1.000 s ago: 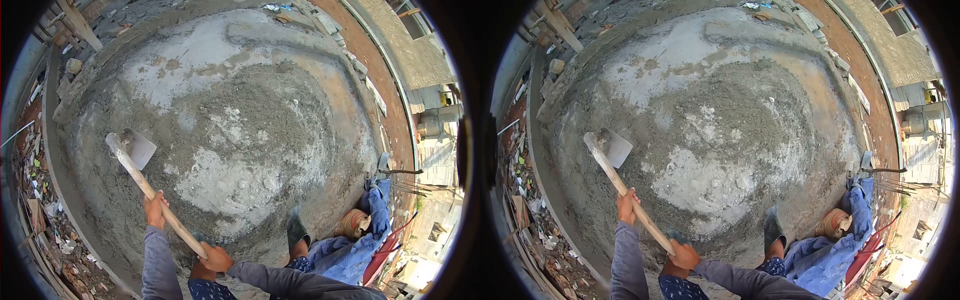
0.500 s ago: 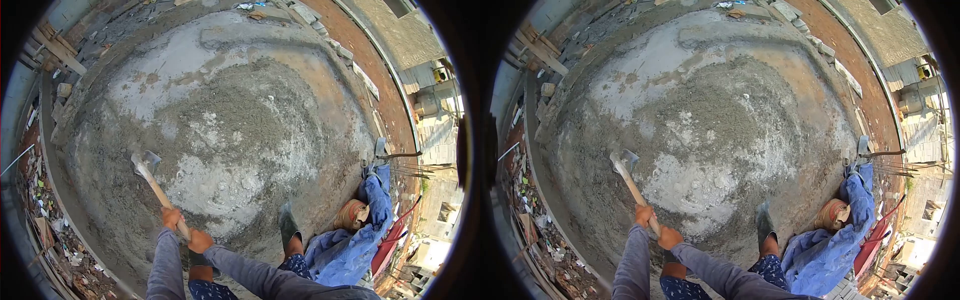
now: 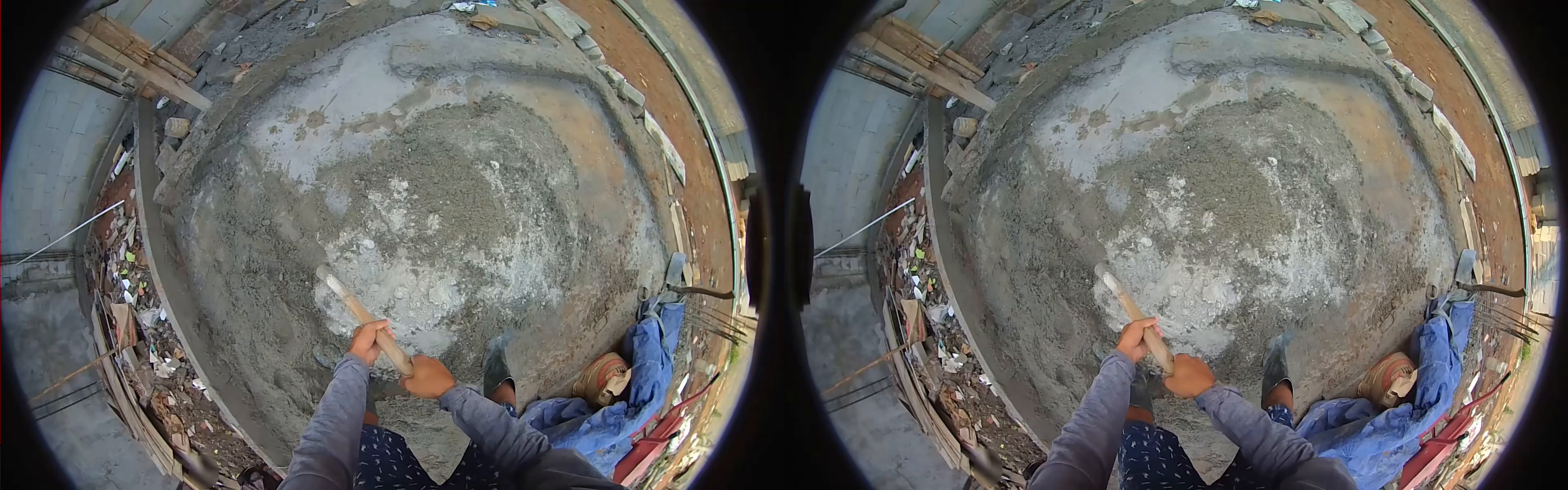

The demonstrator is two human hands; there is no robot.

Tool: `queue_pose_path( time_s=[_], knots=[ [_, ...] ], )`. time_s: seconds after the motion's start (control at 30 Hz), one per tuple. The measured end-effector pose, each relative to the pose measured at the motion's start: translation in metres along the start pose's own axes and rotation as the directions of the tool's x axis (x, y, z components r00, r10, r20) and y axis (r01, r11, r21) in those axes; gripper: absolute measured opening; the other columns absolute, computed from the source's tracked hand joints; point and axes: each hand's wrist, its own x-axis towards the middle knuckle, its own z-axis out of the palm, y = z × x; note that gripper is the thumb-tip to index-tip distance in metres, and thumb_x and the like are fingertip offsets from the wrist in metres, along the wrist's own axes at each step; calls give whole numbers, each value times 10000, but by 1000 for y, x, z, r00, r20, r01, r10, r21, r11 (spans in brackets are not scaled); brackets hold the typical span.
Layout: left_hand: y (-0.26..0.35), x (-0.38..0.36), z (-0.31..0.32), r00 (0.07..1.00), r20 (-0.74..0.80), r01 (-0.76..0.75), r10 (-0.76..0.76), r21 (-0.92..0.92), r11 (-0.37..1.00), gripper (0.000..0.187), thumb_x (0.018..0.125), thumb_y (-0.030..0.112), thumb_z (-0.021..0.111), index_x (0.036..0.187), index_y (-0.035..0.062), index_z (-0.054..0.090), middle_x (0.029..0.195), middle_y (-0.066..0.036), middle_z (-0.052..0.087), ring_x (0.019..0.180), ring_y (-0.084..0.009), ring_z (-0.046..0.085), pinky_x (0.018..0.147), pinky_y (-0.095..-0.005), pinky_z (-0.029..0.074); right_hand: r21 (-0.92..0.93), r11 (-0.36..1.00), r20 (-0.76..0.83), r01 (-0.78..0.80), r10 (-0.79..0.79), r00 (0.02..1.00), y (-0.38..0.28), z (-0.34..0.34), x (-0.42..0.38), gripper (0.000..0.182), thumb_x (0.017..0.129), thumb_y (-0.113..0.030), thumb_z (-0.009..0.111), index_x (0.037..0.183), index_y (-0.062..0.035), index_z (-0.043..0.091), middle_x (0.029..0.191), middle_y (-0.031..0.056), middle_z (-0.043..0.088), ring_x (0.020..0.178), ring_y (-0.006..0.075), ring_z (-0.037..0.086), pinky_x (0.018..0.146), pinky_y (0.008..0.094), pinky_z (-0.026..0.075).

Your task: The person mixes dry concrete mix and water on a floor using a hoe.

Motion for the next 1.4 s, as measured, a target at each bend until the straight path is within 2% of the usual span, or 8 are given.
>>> queue_pose_path(
  time_s=[0.1, 0.23, 0.47, 0.6, 0.77, 0.9, 1.13, 1.4],
  knots=[
    [2, 5, 30, 996, 51, -61, 76, -253, 966, 212, 882, 87, 700, 1019, -38, 597, 839, -115, 597, 755, -259, 611, 768, -433, 570, 104, 994, 46, 34, -39, 998, 20, -67, -49, 456, 777, -333, 711, 1023, 47, 659, 929, 282, 690, 920, 438, 684, 826, 481, 534],
    [15, -3, 104, 988, -13, -138, 151, -483, 865, 183, 905, 136, 694, 853, 64, 535, 745, -51, 533, 650, -181, 531, 683, -327, 518, 125, 987, -2, 105, -105, 994, 62, -150, -133, 447, 799, -328, 718, 1039, 42, 643, 880, 265, 683, 867, 438, 677, 785, 486, 523],
    [-62, -71, 306, 973, 230, 111, 22, -548, 829, 202, 948, 161, 651, 813, 104, 512, 757, -20, 522, 752, -175, 536, 807, -359, 494, -40, 994, -206, 102, -108, 973, 195, -296, -262, 352, 716, -254, 764, 1009, -71, 695, 822, 183, 691, 791, 398, 679, 709, 469, 528],
    [-85, -100, 357, 971, 236, 150, -21, -543, 826, 168, 951, 169, 653, 846, 101, 540, 797, -25, 536, 801, -186, 540, 884, -382, 472, -322, 943, -304, -87, -16, 952, 256, -311, -276, 222, 717, -233, 735, 913, -137, 698, 768, 138, 694, 746, 389, 677, 656, 486, 517],
    [-46, -112, 254, 971, 122, -122, 205, -486, 866, 148, 946, 151, 667, 897, 136, 528, 772, 13, 521, 761, -159, 539, 821, -383, 476, -304, 951, -240, 50, -127, 963, 241, -198, -197, 279, 770, -275, 726, 1023, -176, 663, 806, 124, 711, 759, 389, 684, 659, 505, 526],
    [33, -102, 106, 954, -146, -298, 262, -352, 887, 156, 926, 140, 663, 886, 130, 512, 728, 10, 497, 642, -140, 507, 665, -344, 472, -131, 903, -134, 409, -425, 895, 153, -42, -120, 518, 872, -390, 699, 1257, -86, 533, 744, 198, 679, 648, 422, 666, 590, 509, 539],
    [145, -108, -88, 814, -352, -512, 462, -61, 857, 177, 901, 113, 681, 959, 84, 516, 746, -12, 533, 617, -130, 529, 563, -312, 475, 46, 885, -173, 464, -450, 876, 0, 161, 2, 541, 848, -240, 689, 1290, 3, 493, 721, 235, 672, 617, 435, 660, 591, 529, 542],
    [200, -45, -193, 619, -337, -620, 710, 346, 705, 320, 918, 83, 652, 1135, 19, 427, 763, -56, 565, 519, -132, 584, 443, -294, 505, 42, 919, -222, 391, -373, 901, -124, 240, 127, 598, 803, -206, 714, 1308, 10, 477, 823, 276, 682, 763, 469, 672, 707, 545, 543]
  ],
)
